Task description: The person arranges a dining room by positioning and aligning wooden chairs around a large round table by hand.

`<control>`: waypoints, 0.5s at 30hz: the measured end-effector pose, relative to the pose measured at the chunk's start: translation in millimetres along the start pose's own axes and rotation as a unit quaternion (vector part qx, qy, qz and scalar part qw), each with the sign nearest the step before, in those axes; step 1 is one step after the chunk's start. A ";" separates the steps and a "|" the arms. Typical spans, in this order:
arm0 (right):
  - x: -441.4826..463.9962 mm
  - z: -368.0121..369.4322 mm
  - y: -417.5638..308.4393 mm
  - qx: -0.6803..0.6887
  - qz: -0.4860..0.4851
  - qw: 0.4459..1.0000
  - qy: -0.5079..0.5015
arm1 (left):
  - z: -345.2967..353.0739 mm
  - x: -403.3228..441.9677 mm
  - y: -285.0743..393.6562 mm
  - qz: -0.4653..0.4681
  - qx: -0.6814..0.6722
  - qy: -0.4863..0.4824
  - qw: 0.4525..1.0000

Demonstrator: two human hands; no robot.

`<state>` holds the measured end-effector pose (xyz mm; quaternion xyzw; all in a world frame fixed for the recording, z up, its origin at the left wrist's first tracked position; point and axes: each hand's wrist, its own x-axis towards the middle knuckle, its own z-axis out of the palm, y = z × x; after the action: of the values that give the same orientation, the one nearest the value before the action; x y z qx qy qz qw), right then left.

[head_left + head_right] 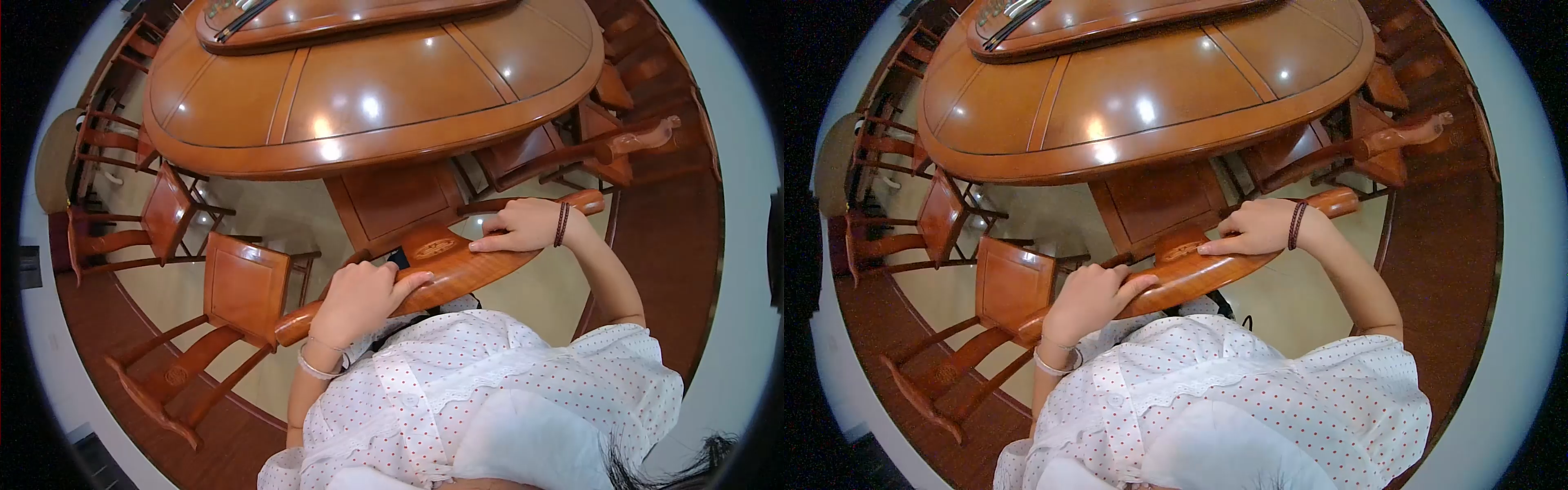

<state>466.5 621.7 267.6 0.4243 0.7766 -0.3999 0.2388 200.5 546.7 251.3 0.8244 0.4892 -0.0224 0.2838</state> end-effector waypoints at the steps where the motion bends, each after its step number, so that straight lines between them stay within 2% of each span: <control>1: 5.2 -3.5 4.0 0.000 -0.003 1.000 -0.002 | -2.9 4.7 -4.3 0.002 0.015 -0.012 1.000; 3: 11.2 -19.1 7.6 0.006 0.000 1.000 -0.016 | -9.7 16.6 -15.5 0.018 0.069 -0.054 0.996; 10: 26.2 -38.2 10.8 0.034 0.013 0.999 -0.022 | -25.9 40.4 -36.4 0.014 0.075 -0.092 0.993; 13: 32.6 -38.0 20.0 0.040 0.024 0.999 -0.021 | -32.2 46.0 -38.0 0.038 0.059 -0.082 0.994; 15: 28.6 -43.1 19.8 0.029 0.022 0.999 0.006 | -38.5 54.6 -33.1 -0.022 -0.036 -0.078 0.996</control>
<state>466.9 677.0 263.4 0.4508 0.7565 -0.4143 0.2302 192.5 620.8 251.6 0.7986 0.4837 -0.0753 0.3502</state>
